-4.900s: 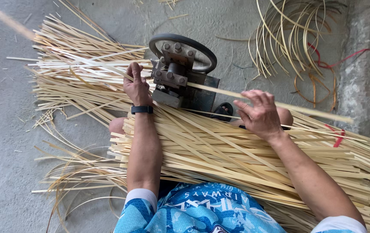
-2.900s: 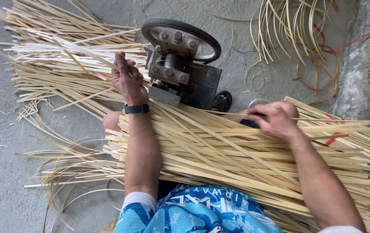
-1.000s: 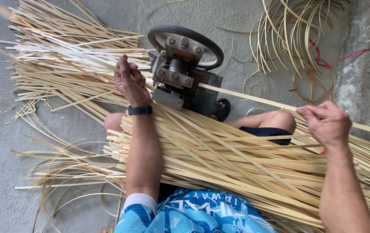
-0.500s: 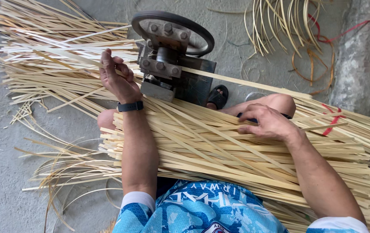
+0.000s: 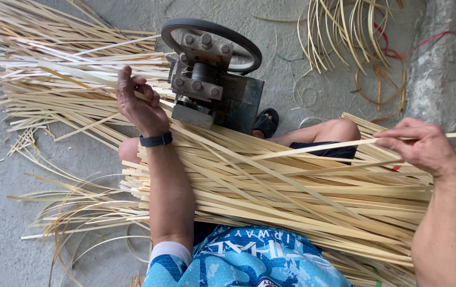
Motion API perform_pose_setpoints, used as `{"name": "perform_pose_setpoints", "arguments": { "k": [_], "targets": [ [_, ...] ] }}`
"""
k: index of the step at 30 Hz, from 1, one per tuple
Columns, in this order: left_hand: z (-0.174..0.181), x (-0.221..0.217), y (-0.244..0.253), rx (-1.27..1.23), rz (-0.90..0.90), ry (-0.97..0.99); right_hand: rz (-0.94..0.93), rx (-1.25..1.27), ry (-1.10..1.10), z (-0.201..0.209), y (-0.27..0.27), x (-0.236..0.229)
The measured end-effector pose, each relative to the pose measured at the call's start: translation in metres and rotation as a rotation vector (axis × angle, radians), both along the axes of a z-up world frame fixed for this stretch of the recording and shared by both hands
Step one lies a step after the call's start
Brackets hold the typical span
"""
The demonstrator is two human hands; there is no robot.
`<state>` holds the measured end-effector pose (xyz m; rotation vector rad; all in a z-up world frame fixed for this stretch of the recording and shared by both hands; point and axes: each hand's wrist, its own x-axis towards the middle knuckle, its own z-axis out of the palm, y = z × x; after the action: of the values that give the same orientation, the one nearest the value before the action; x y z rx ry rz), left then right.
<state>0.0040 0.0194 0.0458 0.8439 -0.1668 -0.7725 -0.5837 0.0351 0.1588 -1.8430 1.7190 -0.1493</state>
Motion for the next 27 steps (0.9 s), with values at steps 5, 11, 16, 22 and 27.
{"name": "perform_pose_setpoints", "arguments": {
  "k": [5,11,16,22,27],
  "targets": [
    [-0.003,-0.002,-0.001,0.022,0.024,0.02,-0.088,-0.277,-0.032,-0.01,0.002,-0.027],
    [-0.013,-0.003,-0.005,0.025,0.006,0.025,-0.048,-0.374,0.225,-0.029,-0.001,0.017],
    [-0.016,-0.001,-0.005,0.023,0.01,0.041,0.127,-0.386,0.051,-0.026,-0.007,0.091],
    [-0.021,-0.001,-0.005,0.034,0.005,0.035,0.321,-0.524,0.125,0.0,-0.008,0.136],
    [-0.024,0.0,-0.007,0.038,0.003,0.003,0.638,-0.271,-0.24,-0.003,0.014,0.134]
  ]
}}
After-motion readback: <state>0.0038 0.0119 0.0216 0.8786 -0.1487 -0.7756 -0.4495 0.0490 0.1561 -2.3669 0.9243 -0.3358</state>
